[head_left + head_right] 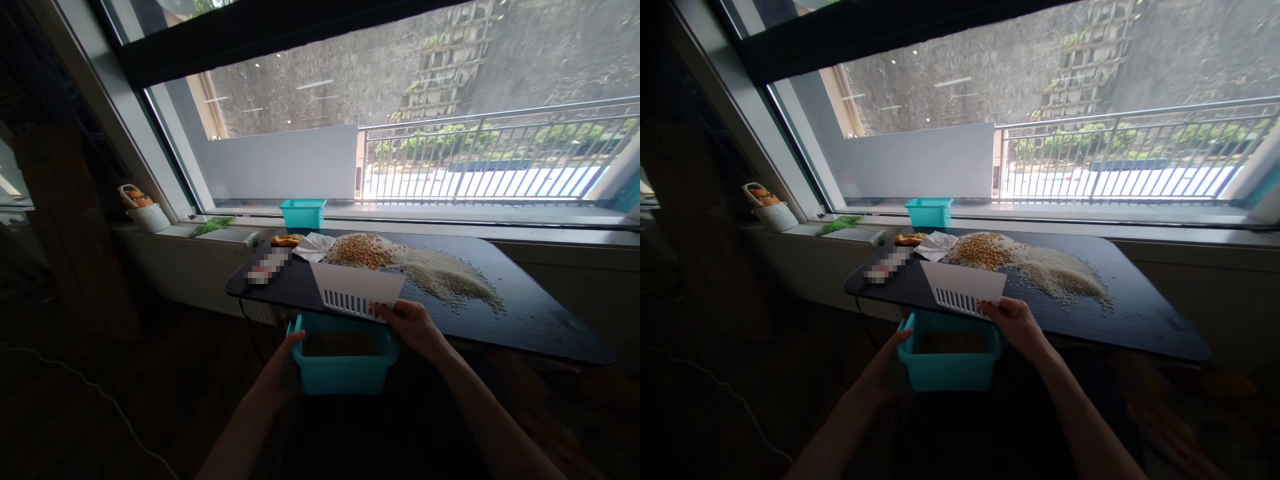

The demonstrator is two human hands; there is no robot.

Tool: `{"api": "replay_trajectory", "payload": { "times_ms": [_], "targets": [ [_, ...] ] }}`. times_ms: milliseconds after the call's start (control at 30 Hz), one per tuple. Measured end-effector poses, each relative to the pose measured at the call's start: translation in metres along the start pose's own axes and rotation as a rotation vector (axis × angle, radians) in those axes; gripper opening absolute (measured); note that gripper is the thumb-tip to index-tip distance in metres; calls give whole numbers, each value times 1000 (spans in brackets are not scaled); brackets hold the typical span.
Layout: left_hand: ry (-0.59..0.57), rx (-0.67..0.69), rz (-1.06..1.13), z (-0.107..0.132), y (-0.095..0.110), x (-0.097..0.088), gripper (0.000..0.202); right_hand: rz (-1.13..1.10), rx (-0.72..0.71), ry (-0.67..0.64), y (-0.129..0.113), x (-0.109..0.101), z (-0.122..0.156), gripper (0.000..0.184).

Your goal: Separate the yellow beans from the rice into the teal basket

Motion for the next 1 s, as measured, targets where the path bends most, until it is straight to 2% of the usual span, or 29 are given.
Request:
{"api": "replay_trajectory", "payload": {
  "times_ms": [100, 267, 367, 467, 633, 800, 900, 1000],
  "targets": [
    [-10, -4, -12, -4, -5, 2, 60, 17, -11, 14, -6, -10, 0, 36],
    [6, -31, -86, -16, -15, 13, 56, 86, -57, 181, -19, -46, 4, 37],
    [28, -30, -108, -26, -15, 18, 50, 132, -32, 165, -18, -54, 8, 41],
    [57, -5, -142, -36, -11, 11, 48, 212, -14, 133, -16, -52, 15, 43],
    [-37, 2, -198, -42, -5, -4, 45, 251, -81, 55, -19, -43, 39, 41],
    [-111, 7, -197, -38, -1, -4, 42, 360, -88, -99, -8, -31, 55, 35],
    [-110, 5, -195, -37, 3, -5, 42, 485, -72, -78, 4, -25, 56, 35],
    [-95, 8, -218, -33, 7, -10, 43, 514, -73, -11, 6, -20, 56, 34]
  ]
}}
Point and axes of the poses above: each hand's wrist, its own z-axis away from the middle knuckle, its own x-axis out of the palm, y = z × x, the point moved 4 cm from there along -z, towards the middle knuckle, and after that the axes turned 4 degrees about y, right-handed, at the moved point
